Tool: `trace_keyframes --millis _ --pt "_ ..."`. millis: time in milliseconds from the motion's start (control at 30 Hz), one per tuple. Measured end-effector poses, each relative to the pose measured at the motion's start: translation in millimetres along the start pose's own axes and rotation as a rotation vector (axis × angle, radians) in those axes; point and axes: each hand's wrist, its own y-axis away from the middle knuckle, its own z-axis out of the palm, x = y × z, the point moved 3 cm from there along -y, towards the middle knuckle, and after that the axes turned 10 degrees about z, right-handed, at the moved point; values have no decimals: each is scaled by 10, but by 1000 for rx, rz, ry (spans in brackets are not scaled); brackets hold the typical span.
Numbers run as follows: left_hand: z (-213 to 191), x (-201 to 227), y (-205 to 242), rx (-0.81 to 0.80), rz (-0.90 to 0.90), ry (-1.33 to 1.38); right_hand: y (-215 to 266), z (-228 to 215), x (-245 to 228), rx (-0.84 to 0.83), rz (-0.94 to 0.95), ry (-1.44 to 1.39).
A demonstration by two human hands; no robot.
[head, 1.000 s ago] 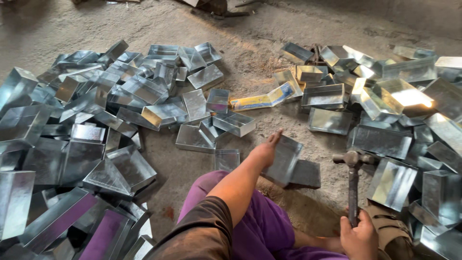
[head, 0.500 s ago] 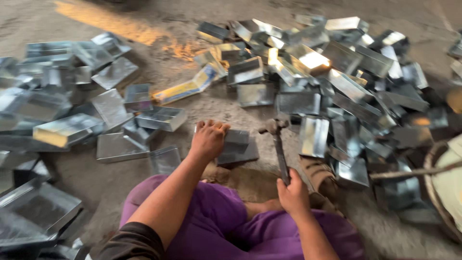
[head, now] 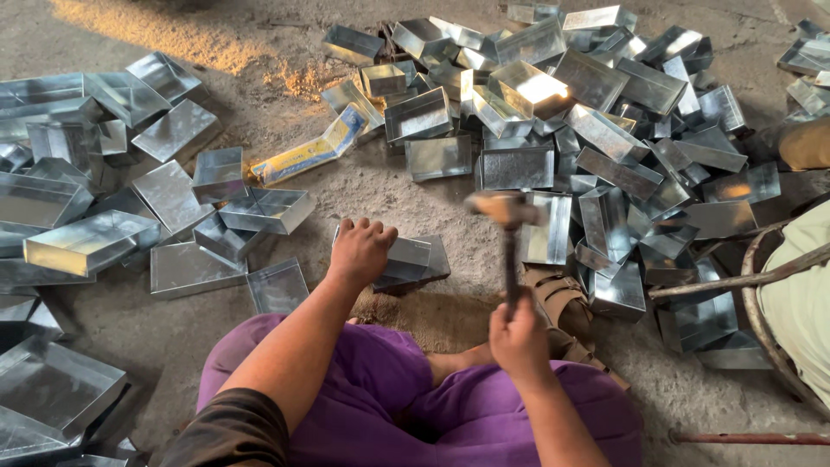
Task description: The person sits on the floor and repeatedly hammers small rectangular metal boxes with a hammer. They pick up each box, place it on a small wooden block, strike it several times, and then toss it aside to repeat the process with the next one.
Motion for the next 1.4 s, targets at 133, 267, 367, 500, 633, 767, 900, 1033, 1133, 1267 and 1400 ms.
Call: trace_keyframes --millis 133,267,367,500,633,767,900,1033,1133,1267,1400 --pt "-21 -2 -15 -4 3 -19 -61 214 100 -226 135 170" --pt "26 7 -15 -52 0 -51 -34 90 181 -233 352 104" --pt "28 -16 -23 -48 -7 -35 -18 -91 53 17 -27 -168" --pt "24 7 -24 -40 -4 -23 11 -79 197 89 207 -433" --pt "21 16 -21 -25 -21 -25 114 288 355 5 266 -179" --pt "17 20 -4 -25 -15 -24 51 535 364 -130 -135 341" --pt "1 -24 11 -9 -14 -37 46 362 376 -124 211 128" --pt "60 -3 3 -16 -25 -14 135 180 162 124 85 -249" --pt "69 13 -44 -69 -23 -17 154 242 60 184 2 -114" --pt "30 17 -57 -100 -54 -23 121 584 251 -322 192 574" --pt "-15 -7 -10 -115 -78 -13 72 662 518 -353 339 380"
